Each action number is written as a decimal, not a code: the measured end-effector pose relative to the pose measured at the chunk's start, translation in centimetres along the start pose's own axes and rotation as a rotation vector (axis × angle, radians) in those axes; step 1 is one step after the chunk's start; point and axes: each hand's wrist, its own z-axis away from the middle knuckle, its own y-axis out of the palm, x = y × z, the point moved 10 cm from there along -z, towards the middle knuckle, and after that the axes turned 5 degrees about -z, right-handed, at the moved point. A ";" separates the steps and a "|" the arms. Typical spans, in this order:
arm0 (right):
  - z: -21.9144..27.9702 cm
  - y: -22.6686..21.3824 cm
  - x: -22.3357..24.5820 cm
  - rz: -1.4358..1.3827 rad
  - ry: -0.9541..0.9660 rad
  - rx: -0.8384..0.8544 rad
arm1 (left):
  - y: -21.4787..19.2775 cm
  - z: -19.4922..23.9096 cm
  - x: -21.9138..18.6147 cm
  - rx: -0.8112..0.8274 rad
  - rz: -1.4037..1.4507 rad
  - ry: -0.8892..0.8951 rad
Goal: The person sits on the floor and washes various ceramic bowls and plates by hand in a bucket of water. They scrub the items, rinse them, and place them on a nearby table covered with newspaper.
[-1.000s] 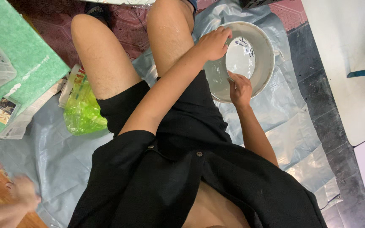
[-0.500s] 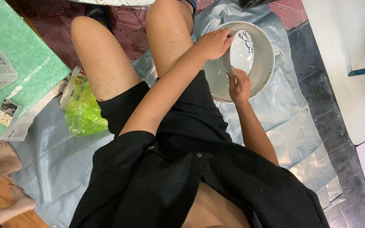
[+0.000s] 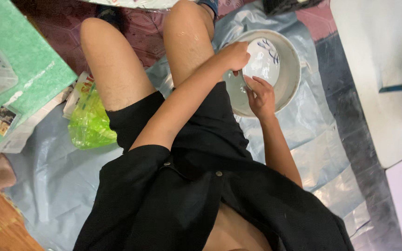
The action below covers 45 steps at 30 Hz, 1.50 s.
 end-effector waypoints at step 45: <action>-3.2 3.0 0.7 -0.207 0.016 0.291 | -1.0 -1.5 -1.4 -0.273 -0.097 0.204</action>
